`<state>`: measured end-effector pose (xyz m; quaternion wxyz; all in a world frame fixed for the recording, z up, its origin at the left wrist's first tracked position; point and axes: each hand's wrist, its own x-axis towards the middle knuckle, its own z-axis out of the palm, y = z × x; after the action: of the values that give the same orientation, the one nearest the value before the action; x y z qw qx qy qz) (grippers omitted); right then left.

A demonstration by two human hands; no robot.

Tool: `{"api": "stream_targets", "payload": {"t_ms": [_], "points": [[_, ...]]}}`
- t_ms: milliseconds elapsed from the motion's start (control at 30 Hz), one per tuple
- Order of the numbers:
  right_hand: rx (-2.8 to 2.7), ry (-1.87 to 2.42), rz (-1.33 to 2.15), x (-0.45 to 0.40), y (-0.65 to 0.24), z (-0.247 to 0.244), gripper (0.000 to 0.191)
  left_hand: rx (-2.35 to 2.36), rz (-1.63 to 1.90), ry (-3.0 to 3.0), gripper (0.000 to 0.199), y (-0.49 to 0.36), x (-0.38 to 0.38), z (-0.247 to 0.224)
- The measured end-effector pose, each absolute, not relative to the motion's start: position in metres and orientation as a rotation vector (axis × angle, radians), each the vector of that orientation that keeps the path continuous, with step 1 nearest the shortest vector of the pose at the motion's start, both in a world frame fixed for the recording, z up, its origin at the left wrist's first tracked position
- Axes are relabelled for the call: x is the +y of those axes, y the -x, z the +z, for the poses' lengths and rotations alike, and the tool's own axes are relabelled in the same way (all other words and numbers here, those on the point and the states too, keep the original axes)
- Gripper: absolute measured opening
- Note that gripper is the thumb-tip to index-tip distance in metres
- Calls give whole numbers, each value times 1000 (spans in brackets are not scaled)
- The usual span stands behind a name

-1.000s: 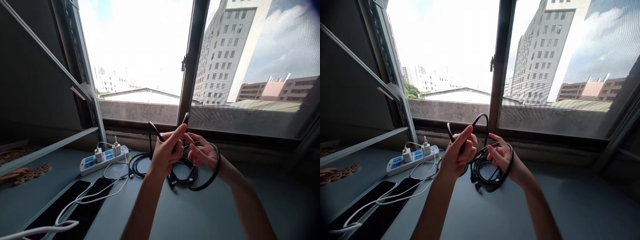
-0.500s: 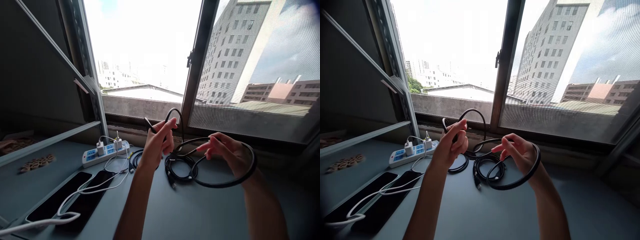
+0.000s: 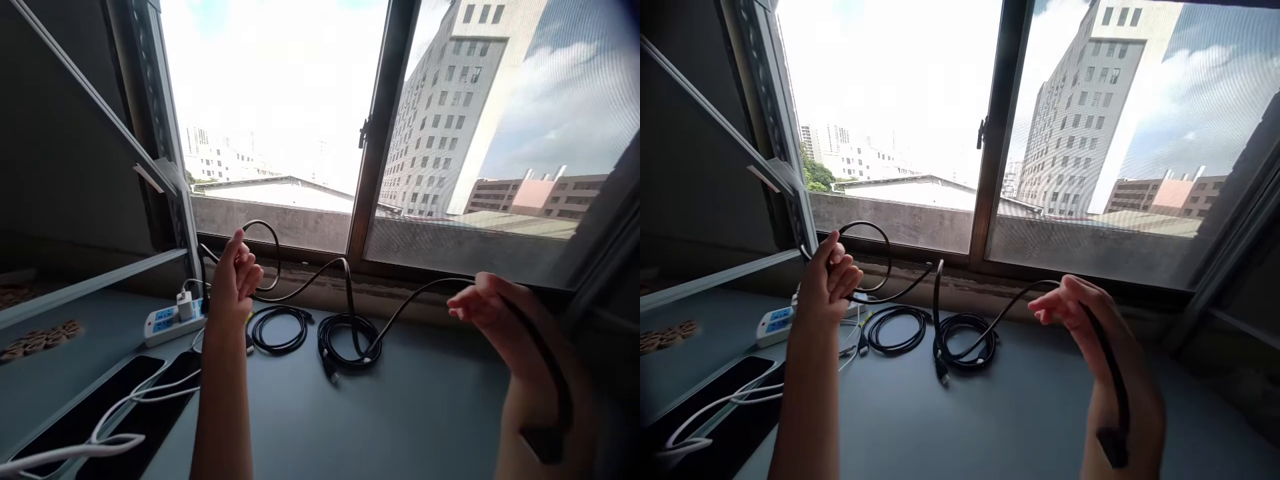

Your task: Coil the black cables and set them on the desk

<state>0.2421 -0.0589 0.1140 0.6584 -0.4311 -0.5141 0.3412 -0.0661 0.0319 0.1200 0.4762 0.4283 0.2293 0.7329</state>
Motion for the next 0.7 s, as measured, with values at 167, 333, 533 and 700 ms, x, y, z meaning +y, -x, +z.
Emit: {"api": "stream_targets", "payload": {"t_ms": [167, 333, 533, 700], "points": [[-1348, 1061, 701, -60, -240, 113, 40, 631, 1658, -1208, 48, 53, 26, 121], [-1330, 1070, 560, -48, -222, 113, 65, 842, 1352, -1440, 54, 46, 22, 121], [-984, 1165, 379, -43, -232, 115, 69, 1176, 1479, -1425, 37, 55, 31, 113], [-951, 1311, 165, -40, -250, 107, 53, 961, 1844, -1308, 35, 64, 28, 117]]}}
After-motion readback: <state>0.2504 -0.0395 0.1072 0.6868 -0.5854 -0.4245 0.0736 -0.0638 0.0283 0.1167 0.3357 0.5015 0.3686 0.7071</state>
